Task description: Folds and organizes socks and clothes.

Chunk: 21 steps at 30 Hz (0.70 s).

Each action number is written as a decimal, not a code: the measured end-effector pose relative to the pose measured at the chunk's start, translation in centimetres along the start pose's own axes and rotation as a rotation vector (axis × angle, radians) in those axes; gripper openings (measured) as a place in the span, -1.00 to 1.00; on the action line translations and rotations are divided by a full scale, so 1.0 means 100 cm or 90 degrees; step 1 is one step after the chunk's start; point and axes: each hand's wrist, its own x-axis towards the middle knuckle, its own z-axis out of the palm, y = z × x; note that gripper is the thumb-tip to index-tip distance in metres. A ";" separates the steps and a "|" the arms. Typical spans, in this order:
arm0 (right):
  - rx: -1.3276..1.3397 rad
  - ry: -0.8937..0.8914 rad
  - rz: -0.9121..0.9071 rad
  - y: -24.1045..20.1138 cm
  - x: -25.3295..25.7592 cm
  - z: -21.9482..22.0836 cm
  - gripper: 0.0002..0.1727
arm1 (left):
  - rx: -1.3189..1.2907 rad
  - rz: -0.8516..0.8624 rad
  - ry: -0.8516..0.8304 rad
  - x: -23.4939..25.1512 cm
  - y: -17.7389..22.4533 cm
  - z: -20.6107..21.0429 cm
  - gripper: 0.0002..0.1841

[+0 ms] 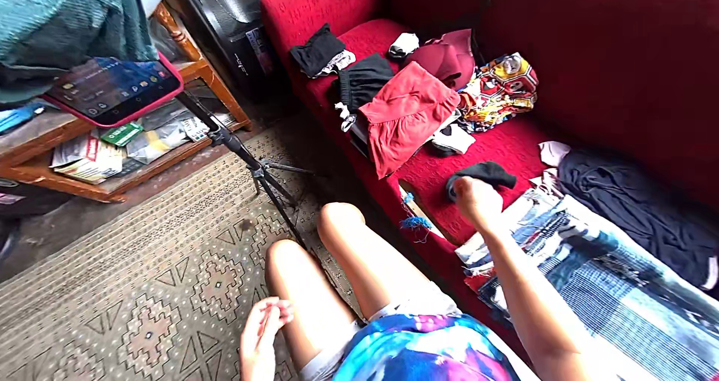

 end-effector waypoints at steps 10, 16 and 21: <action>0.096 -0.093 0.086 0.077 0.083 -0.048 -0.64 | -0.023 -0.053 0.047 0.003 -0.005 -0.002 -0.76; 0.179 -0.066 -0.017 0.067 0.089 -0.085 -0.42 | 0.011 -0.025 -0.001 0.012 0.004 0.015 -0.78; 0.083 0.108 0.228 0.151 0.084 -0.104 -0.26 | 0.044 -0.019 -0.005 0.008 0.005 0.005 -0.79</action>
